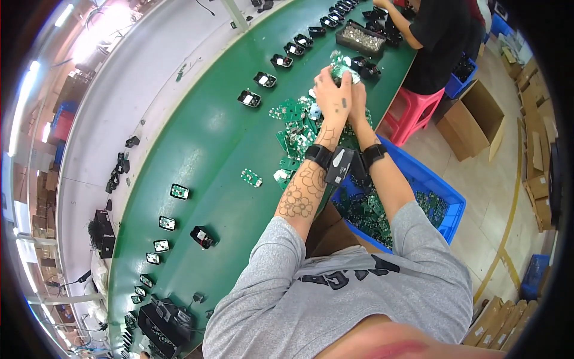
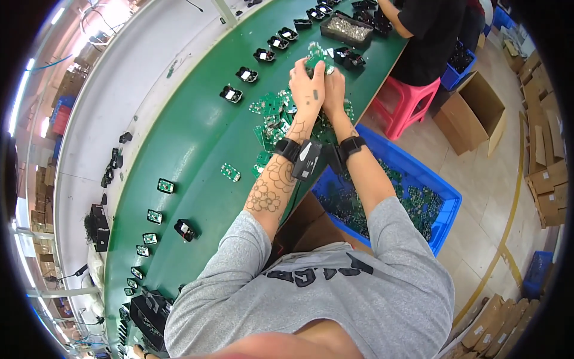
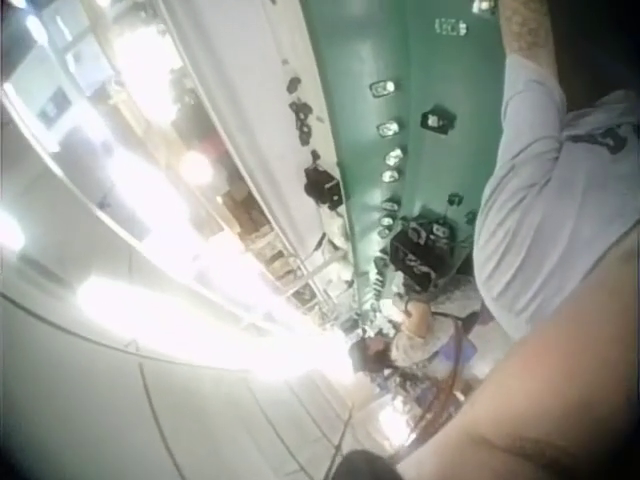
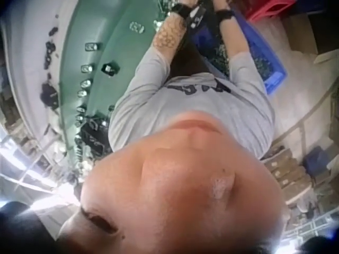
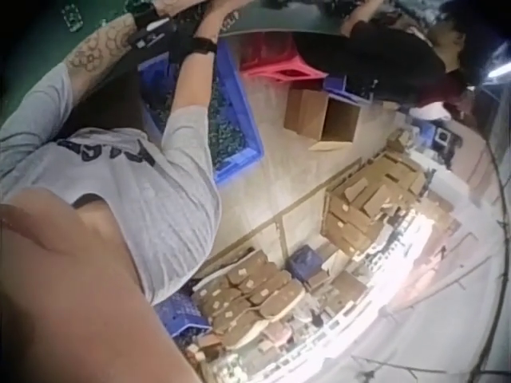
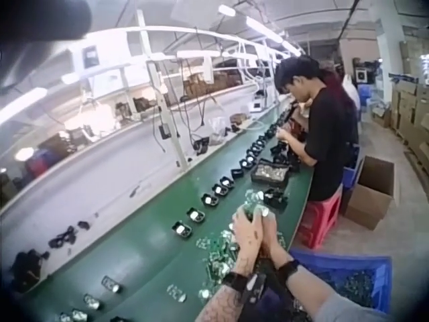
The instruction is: The person picks up a circuit board and a black plastic housing, inserts the board into the housing by hand, and places the assembled unit onto the green conveyor belt. They then reach into a blue bin to retrieve more circuit boards and place them onto the belt.
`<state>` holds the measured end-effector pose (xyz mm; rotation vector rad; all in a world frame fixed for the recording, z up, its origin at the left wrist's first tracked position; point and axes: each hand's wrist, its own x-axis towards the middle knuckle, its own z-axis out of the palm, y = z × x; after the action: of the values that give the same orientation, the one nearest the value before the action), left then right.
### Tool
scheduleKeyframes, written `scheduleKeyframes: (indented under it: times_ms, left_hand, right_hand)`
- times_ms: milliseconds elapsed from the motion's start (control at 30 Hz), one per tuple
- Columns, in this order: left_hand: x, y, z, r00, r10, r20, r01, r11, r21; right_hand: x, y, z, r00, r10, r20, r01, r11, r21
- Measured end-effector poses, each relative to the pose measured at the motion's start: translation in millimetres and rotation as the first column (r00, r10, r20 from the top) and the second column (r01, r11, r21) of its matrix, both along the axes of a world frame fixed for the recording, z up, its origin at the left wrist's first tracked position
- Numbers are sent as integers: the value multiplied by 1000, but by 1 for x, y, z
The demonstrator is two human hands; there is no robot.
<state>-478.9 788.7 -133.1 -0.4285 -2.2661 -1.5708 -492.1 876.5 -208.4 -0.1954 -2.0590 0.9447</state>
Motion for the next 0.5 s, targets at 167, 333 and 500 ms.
scheduleKeyframes:
  times_ms: [167,333,500]
  left_hand:
    - [-20,-26,-4,985,148,89,-118,954,-276]
    - [-42,-50,-8,970,130,206,-21,887,-461]
    - [-57,-67,-27,981,10,192,89,864,-496]
  right_hand:
    - [-11,-15,-2,993,-118,6,118,989,-85]
    - [-2,12,5,974,222,36,-214,965,-152]
    - [38,32,-8,997,61,37,-59,997,-54]
